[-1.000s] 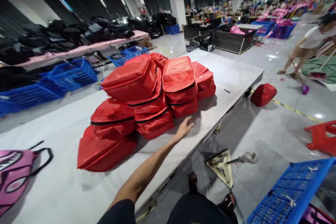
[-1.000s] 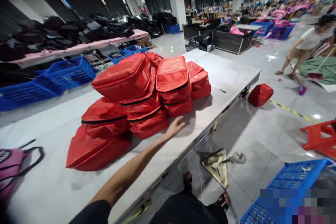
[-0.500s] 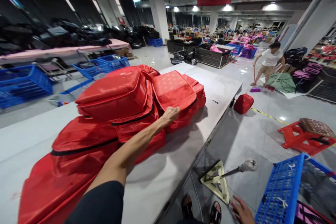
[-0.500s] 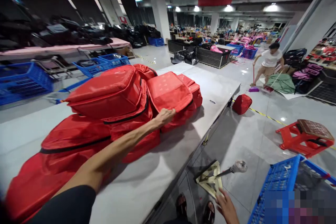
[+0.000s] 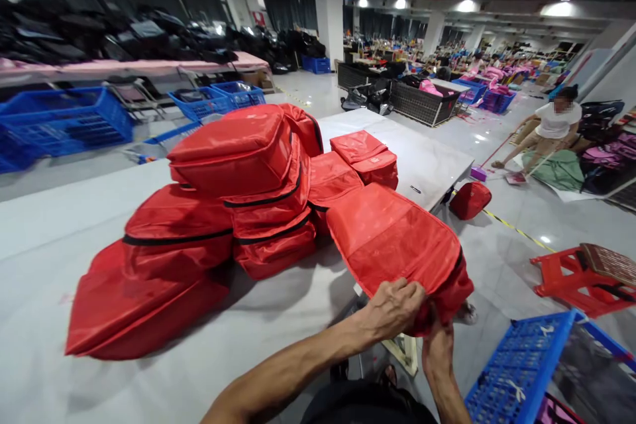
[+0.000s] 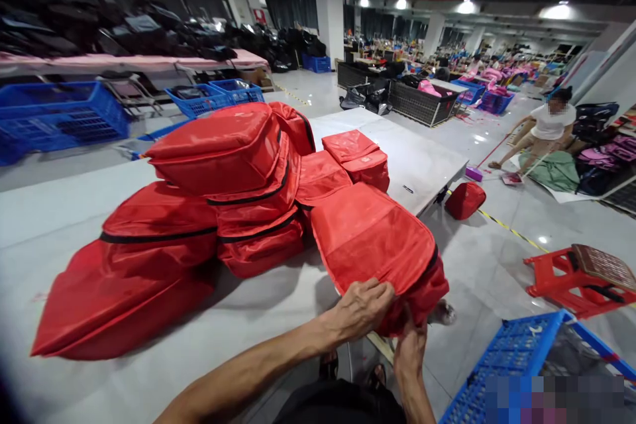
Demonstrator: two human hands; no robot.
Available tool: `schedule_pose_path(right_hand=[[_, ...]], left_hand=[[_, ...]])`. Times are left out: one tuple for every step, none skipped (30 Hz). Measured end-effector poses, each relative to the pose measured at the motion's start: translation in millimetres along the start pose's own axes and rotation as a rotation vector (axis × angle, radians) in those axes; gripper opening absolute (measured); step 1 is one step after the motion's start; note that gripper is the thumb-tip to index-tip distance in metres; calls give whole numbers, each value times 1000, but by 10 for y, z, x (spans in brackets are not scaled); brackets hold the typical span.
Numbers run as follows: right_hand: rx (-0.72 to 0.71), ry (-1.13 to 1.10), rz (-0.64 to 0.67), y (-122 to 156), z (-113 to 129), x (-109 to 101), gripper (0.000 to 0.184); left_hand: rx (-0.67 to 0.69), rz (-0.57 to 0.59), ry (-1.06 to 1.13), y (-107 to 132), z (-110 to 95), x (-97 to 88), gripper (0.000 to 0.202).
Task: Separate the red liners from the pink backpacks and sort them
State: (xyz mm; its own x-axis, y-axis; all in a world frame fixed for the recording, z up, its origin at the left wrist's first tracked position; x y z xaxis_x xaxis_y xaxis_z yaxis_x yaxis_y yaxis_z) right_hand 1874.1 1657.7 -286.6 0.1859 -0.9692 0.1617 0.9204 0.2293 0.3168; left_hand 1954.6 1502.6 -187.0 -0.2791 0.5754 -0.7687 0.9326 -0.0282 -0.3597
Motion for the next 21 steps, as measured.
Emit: schedule_pose_path(right_hand=[[-20, 28, -60, -1, 159, -85, 40], [-28, 64, -110, -13, 320, -140, 43], [-39, 122, -139, -35, 472, -166, 46], [-59, 208, -128, -63, 605, -169, 46], [-88, 302, -103, -94, 711, -157, 43], [-118, 388, -78, -121, 790, -138, 40], [-143, 457, -55, -143, 848, -116, 38], [-159, 500, -35, -158, 893, -92, 38], [-167, 523, -13, -167, 936, -64, 36], [-169, 538, 12, -173, 985, -29, 35], [-173, 560, 39, -180, 1047, 19, 34], [-182, 591, 68, -196, 1122, 84, 33], [-200, 654, 86, -226, 1207, 168, 33], [-217, 730, 106, -272, 1291, 273, 34], [-228, 812, 130, -333, 1365, 397, 35], [-238, 899, 152, -404, 1424, 535, 35], [-224, 992, 173, -478, 1460, 678, 35], [-203, 1074, 204, -545, 1477, 820, 37], [-185, 1141, 238, -597, 1479, 954, 40], [-174, 1193, 272, -632, 1471, 1074, 45], [-176, 1232, 308, -647, 1457, 1180, 50]], left_hand=[[-34, -30, 12, -43, -31, 8, 30], [-80, -59, 25, -73, -41, 27, 35], [-137, -87, 35, -83, -34, 61, 39], [-200, -113, 45, -73, -15, 109, 42], [-259, -137, 58, -45, 10, 165, 43], [-309, -166, 72, -4, 33, 220, 42], [-347, -198, 87, 43, 51, 266, 42], [-374, -234, 99, 88, 59, 293, 41], [-393, -273, 105, 124, 55, 293, 42], [-412, -313, 107, 146, 42, 266, 42], [-433, -350, 107, 151, 24, 212, 44], [-456, -381, 107, 140, 8, 138, 44], [-483, -413, 106, 116, 3, 49, 45], [-510, -443, 105, 85, 13, -42, 46], [-541, -473, 99, 55, 43, -128, 47], [-576, -502, 89, 36, 88, -200, 48], [-615, -522, 78, 33, 144, -253, 48], [-653, -533, 75, 51, 203, -285, 47], [-686, -536, 86, 92, 256, -296, 43], [-711, -531, 111, 154, 299, -287, 37], [-728, -528, 145, 234, 330, -262, 33]])
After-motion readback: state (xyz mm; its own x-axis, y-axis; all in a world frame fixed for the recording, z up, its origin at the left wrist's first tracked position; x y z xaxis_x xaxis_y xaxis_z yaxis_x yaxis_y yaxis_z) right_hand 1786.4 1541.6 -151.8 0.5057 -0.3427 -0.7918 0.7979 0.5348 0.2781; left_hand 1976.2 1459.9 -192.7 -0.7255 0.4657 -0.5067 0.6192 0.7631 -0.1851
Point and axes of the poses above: each hand's wrist, its own y-axis away from the middle knuckle, its own x-axis out of the palm, z = x × y, the point moved 1 cm from there along -y, towards the middle knuckle, and after that the axes turned 9 degrees about x, right-handed, at the moved point
